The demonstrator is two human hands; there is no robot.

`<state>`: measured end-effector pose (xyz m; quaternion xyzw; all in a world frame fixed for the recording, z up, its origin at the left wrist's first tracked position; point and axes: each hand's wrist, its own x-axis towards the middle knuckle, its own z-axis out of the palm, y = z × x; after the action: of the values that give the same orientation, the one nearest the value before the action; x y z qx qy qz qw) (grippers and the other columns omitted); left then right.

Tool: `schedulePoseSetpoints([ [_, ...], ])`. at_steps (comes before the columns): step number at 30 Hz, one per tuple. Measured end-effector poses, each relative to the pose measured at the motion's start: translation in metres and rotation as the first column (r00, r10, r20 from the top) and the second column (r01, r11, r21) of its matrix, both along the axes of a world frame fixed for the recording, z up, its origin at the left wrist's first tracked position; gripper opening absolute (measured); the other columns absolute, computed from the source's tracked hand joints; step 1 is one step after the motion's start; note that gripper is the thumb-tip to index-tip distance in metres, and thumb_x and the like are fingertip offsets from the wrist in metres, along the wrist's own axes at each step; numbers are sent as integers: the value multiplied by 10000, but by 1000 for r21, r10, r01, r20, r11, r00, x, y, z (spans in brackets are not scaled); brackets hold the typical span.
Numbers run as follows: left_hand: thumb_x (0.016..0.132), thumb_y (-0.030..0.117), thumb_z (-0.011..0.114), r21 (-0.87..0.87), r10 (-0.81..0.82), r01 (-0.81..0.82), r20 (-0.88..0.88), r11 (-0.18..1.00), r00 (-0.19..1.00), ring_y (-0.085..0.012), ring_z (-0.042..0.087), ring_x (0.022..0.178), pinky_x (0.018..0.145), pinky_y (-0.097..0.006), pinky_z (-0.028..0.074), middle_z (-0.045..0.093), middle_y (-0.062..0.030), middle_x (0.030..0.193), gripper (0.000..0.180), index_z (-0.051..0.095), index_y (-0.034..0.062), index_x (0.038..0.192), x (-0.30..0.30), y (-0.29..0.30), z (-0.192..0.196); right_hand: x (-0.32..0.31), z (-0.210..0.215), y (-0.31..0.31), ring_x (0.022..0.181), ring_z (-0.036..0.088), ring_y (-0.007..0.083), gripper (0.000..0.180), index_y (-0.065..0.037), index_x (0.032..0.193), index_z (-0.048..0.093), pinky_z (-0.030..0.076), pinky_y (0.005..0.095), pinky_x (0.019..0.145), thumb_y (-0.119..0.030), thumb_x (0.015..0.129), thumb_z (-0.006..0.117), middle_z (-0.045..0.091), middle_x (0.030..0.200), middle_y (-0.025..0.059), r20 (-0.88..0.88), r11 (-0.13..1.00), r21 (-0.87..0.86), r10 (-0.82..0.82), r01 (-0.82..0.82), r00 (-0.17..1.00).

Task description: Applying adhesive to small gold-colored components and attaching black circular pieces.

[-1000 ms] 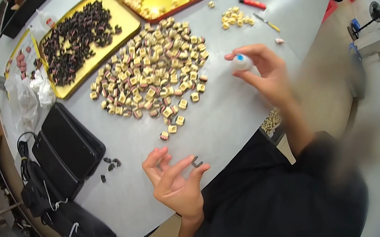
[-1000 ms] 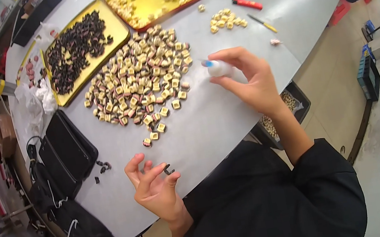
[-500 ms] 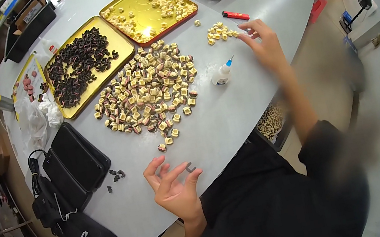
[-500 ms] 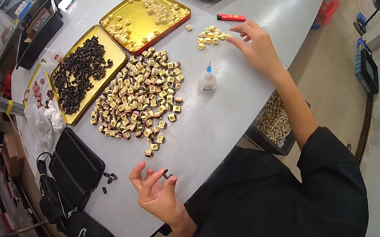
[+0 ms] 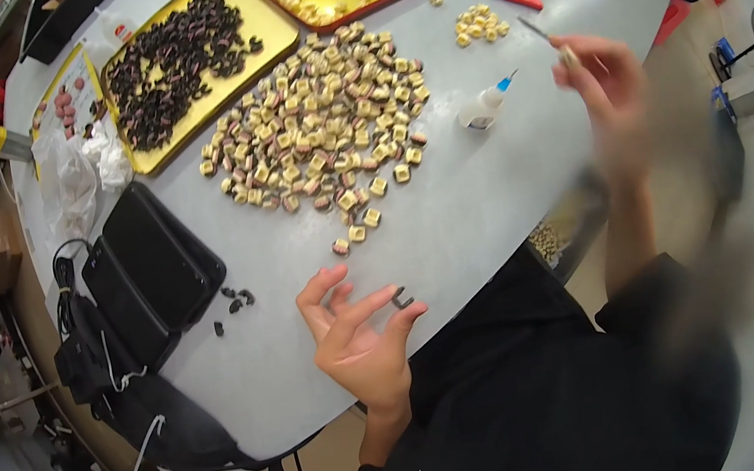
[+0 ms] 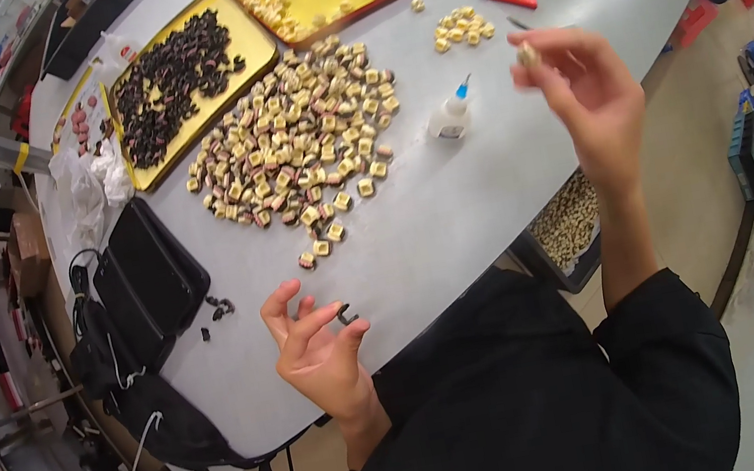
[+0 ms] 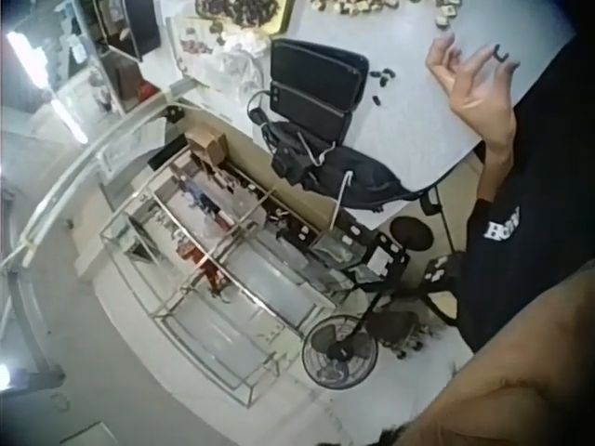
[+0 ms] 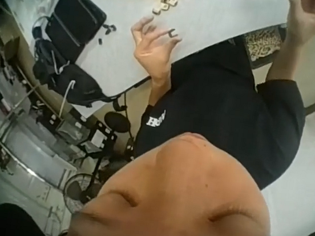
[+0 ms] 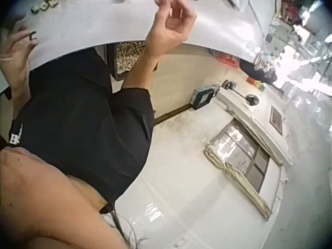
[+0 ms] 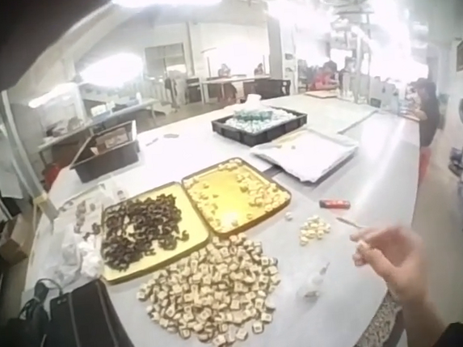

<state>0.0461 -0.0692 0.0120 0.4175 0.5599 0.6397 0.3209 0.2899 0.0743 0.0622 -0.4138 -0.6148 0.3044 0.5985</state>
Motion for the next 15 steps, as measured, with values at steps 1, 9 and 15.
schedulePoseSetpoints([
  [1,543,62,835,16,-19,19,-5,1000,1000,-232,420,1097,873,-387,369,446,-73,1157,292,701,84,801,-1,0,-2,-7,-2,-16,805,606,179,185,49,971,558,523,292,729,77,790,583,569,1039,192,-84,990,66,129,-123,988],
  [9,554,90,838,37,-69,70,-41,997,997,-239,417,1097,867,-385,374,438,-69,1166,286,711,111,809,-13,-3,-15,-88,-36,-76,868,612,177,245,30,960,561,511,289,775,93,742,652,596,959,143,-408,649,-401,506,-647,760],
  [15,549,129,843,47,-65,67,-37,997,997,-234,416,1096,882,-387,366,449,-62,1163,300,718,140,821,-18,-9,-23,-104,-34,-77,820,627,162,296,4,952,544,501,267,752,30,706,707,641,903,128,-520,354,-645,446,-677,729],
])
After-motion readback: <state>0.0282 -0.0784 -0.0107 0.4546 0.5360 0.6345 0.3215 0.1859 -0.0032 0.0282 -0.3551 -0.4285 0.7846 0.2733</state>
